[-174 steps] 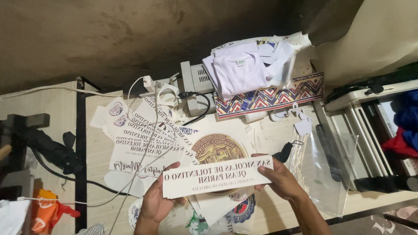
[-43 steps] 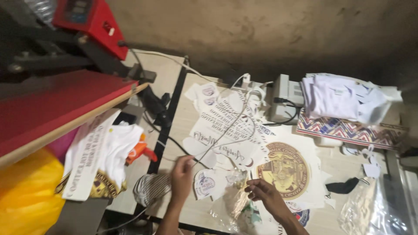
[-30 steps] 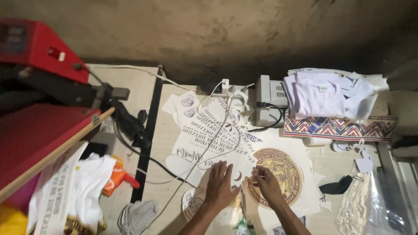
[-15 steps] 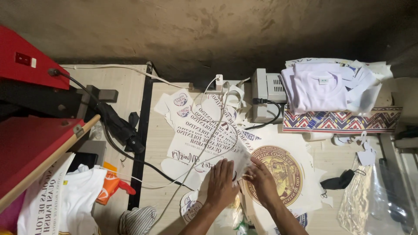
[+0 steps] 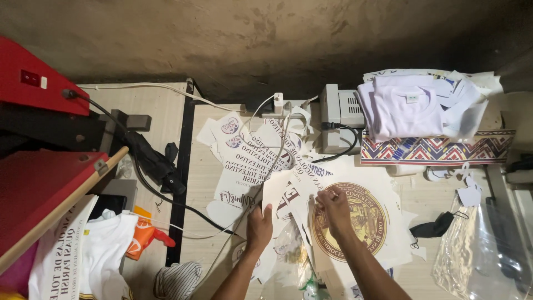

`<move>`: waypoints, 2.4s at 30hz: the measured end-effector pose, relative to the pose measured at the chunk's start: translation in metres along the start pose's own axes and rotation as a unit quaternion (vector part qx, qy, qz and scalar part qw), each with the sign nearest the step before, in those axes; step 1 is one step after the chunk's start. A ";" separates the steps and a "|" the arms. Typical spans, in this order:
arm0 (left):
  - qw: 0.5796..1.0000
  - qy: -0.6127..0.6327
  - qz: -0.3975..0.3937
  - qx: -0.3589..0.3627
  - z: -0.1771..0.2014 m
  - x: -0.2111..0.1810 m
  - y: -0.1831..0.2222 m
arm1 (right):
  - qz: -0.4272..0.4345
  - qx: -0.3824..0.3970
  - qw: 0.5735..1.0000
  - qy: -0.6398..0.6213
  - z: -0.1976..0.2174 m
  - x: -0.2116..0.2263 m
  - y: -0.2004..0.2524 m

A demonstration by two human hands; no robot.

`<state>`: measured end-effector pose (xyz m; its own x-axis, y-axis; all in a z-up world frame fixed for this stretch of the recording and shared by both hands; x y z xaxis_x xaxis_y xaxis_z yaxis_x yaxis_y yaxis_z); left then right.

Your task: Inspecting and sorting various printed heat transfer designs for t-shirts at a printing workbench.

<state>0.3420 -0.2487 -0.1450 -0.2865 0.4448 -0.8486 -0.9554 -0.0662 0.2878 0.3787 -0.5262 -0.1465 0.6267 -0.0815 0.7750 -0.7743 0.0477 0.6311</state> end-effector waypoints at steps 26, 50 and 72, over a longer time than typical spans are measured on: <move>0.997 0.019 -0.033 0.067 -0.032 -0.064 0.055 | 0.094 0.222 0.963 -0.122 -0.081 -0.004 0.085; 0.983 0.056 -0.117 0.132 0.024 -0.101 0.094 | -0.068 0.003 0.991 -0.112 0.209 -0.103 0.202; 0.970 0.010 -0.020 0.243 -0.094 -0.140 0.053 | 0.045 0.002 0.979 0.199 0.280 -0.008 0.123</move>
<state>0.3244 -0.3986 -0.0526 -0.2557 0.4215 -0.8700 -0.8207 0.3810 0.4258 0.2540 -0.7981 -0.0842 0.5395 0.3169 0.7801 -0.8282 0.0326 0.5595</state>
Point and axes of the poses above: each hand's wrist, its own y-axis away from the middle knuckle, its own z-axis out of the back of the hand, x = y × z, the point moved 10 cm from there along -y, towards the middle knuckle, and after that the axes turned 13 degrees about x, right-handed, at the moved point
